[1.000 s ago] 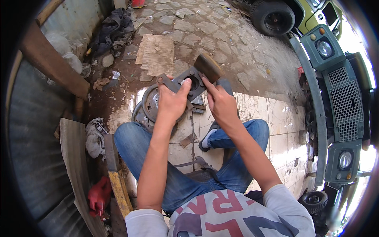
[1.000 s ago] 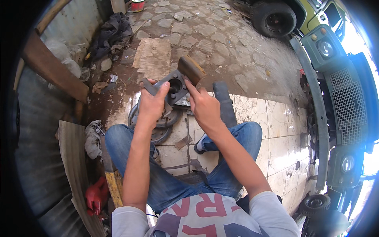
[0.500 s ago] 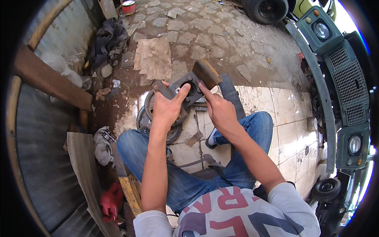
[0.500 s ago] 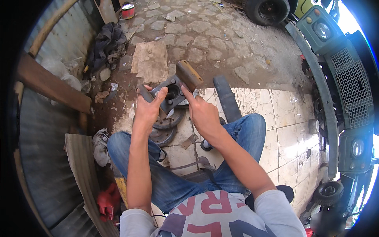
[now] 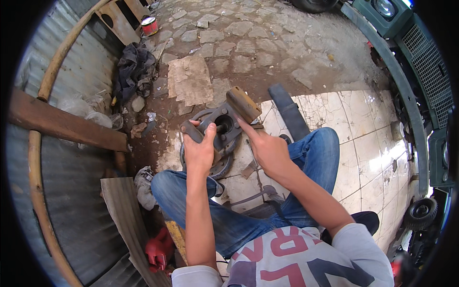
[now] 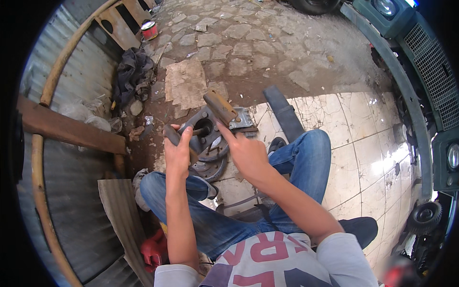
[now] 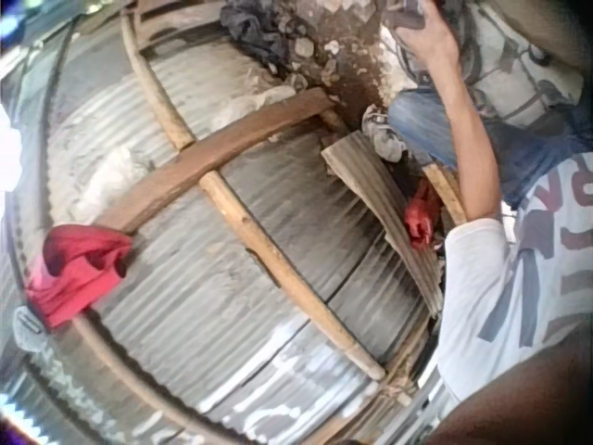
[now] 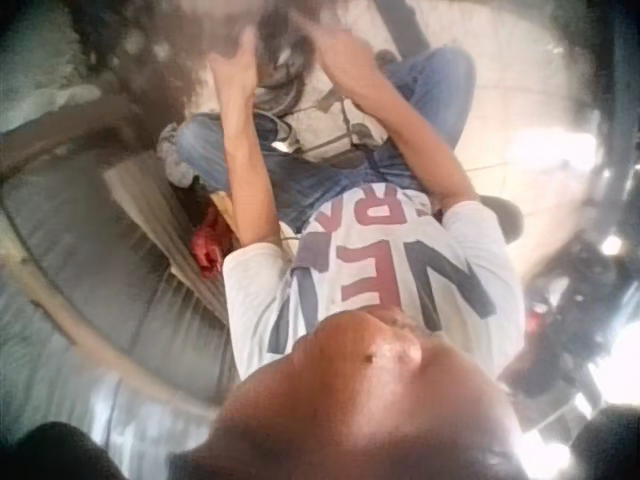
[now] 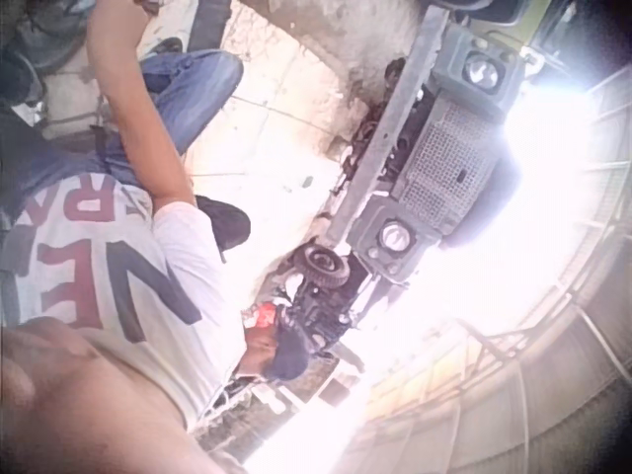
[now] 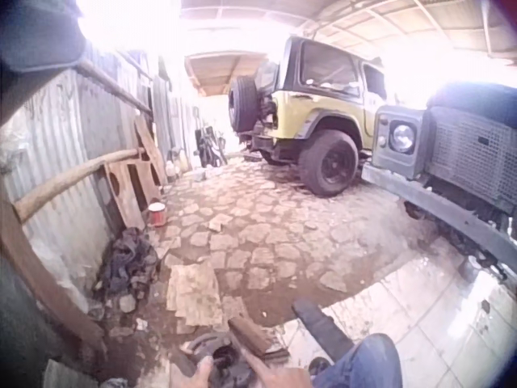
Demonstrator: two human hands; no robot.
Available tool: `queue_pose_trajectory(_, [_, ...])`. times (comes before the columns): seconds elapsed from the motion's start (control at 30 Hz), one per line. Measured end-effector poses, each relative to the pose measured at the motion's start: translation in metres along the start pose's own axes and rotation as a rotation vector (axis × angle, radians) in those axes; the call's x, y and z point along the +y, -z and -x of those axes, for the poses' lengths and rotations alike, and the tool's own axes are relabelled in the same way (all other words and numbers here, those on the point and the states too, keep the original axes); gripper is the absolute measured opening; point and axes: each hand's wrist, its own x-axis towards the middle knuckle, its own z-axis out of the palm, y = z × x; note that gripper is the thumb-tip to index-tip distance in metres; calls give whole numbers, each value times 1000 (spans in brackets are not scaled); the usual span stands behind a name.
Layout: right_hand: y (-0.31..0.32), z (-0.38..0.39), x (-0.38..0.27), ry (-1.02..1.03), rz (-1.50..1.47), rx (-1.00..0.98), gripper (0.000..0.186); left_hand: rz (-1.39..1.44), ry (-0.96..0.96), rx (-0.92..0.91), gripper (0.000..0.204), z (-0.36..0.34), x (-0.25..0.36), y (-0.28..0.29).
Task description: The person sits on the ground and uses a metal rod to scrape and clean the interior of a metal mechanical housing. They rotate the part to access different areas and repeatedly insert the rod to remove debris.
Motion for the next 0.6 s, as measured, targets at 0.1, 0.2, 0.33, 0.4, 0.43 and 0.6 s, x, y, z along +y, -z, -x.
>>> queue_pose_trajectory(0.1, [-7,9,6,-19,-13,46,68,-38,-15,18,45,2,-11,-3])
queue_pose_trajectory(0.2, [-12,-1,4,-8,-46,135,72,-28,-56,81,44,2,-12,-7])
queue_pose_trajectory(0.33, [-17,9,12,5,-91,122,71,103,37,-34,43,4,-4,-3])
queue_pose_trajectory(0.4, [-14,2,9,-15,-95,140,70,9,-18,-11,43,7,-6,-6])
queue_pose_trajectory(0.43, [-13,-4,7,-28,-91,137,70,-27,-45,-4,43,9,-7,-10])
queue_pose_trajectory(0.6, [-2,13,12,-83,-128,62,65,64,10,-79,46,10,-7,-12])
